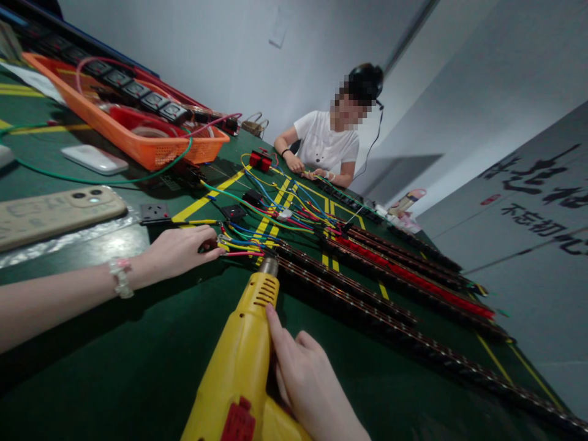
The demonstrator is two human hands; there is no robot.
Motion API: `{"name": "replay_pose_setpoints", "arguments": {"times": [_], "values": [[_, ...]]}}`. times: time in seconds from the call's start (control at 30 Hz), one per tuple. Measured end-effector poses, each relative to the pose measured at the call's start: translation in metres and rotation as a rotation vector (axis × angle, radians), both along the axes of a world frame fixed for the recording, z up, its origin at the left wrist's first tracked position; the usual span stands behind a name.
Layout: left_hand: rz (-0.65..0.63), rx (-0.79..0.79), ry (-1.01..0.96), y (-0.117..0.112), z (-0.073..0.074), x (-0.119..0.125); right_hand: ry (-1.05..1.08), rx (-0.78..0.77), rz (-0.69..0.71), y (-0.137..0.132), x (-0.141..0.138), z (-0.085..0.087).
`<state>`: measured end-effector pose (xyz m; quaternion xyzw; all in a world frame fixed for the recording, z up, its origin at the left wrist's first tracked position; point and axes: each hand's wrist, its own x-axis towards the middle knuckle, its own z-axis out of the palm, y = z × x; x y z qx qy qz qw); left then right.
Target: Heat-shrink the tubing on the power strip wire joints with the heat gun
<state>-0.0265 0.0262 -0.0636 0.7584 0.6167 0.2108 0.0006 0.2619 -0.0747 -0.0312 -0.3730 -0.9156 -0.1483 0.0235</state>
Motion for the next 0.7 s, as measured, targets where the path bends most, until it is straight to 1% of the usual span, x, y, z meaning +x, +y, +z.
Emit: {"name": "replay_pose_setpoints", "arguments": {"times": [0.1,0.33,0.47,0.6,0.7], "values": [[-0.030,0.010,-0.033,0.0013,-0.0015,-0.0005,0.005,0.022,0.014,0.0003,-0.0014,-0.0007],[-0.122,0.130,-0.123,0.0025,-0.0020,-0.0037,0.006,0.018,0.008,0.0002,-0.0021,0.0023],[-0.193,0.182,-0.225,0.0008,-0.0012,-0.0032,0.004,0.028,0.024,0.0008,-0.0022,0.0000],[-0.252,0.181,-0.349,0.0000,-0.0021,0.0008,0.013,0.025,0.040,0.0000,-0.0013,-0.0017],[-0.216,0.137,-0.420,0.0003,-0.0041,0.0061,0.022,0.024,0.053,0.0006,-0.0023,-0.0009]]}}
